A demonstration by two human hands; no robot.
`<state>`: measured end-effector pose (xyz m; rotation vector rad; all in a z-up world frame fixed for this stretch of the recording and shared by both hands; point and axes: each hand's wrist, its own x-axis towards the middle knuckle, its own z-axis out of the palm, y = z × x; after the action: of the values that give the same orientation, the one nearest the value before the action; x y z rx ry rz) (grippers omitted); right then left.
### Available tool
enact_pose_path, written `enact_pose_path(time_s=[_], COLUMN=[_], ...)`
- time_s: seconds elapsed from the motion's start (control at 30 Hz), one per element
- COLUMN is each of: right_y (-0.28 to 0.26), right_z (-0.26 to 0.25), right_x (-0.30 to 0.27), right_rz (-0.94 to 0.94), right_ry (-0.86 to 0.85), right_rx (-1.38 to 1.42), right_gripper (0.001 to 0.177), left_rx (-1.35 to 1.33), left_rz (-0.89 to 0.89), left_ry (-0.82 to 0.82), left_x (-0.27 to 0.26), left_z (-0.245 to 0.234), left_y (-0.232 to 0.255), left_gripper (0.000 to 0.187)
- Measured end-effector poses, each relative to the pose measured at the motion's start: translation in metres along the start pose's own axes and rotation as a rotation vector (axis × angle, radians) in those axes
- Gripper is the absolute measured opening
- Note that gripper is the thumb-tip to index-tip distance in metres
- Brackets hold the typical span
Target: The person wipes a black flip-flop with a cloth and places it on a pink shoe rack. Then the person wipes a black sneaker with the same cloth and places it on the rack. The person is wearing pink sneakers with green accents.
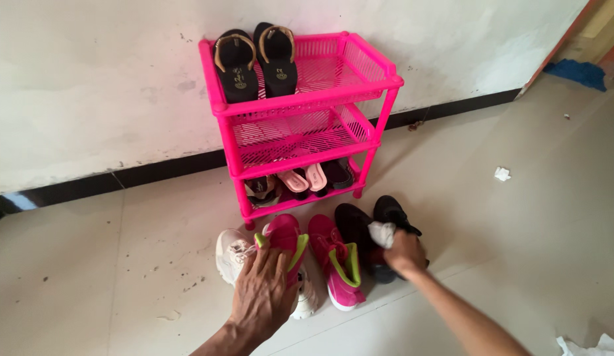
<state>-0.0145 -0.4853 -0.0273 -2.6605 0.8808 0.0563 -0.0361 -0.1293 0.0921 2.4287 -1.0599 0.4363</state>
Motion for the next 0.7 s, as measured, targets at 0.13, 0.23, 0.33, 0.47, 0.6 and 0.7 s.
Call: enact_pose_path(time_s=[0.13, 0.23, 0.33, 0.47, 0.6, 0.7], right_y=[-0.004, 0.002, 0.011, 0.007, -0.014, -0.039], right_z=[-0.060, -0.102, -0.136, -0.161, -0.179, -0.188], right_x=[-0.002, -0.005, -0.011, -0.022, -0.028, -0.041], right_rz=[-0.082, -0.091, -0.130, -0.224, -0.371, -0.398], right_ry=[0.113, 0.059, -0.063, -0.263, -0.391, -0.524], right_rx=[-0.018, 0.067, 0.371, 0.780, 0.950, 1.044], right_gripper=[0.033, 0.037, 0.041, 0.044, 0.051, 0.054], left_rx=[0.050, 0.063, 0.032, 0.021, -0.506, -1.154], left_rz=[0.039, 0.014, -0.086, -0.113, -0.488, -0.564], left_ry=[0.066, 0.002, -0.102, -0.105, -0.300, -0.295], left_x=[0.000, 0.002, 0.004, 0.010, 0.029, 0.043], left_z=[-0.006, -0.013, -0.021, -0.034, -0.051, -0.062], left_y=[0.003, 0.006, 0.011, 0.020, 0.029, 0.021], left_gripper=[0.067, 0.066, 0.054, 0.049, 0.074, 0.100])
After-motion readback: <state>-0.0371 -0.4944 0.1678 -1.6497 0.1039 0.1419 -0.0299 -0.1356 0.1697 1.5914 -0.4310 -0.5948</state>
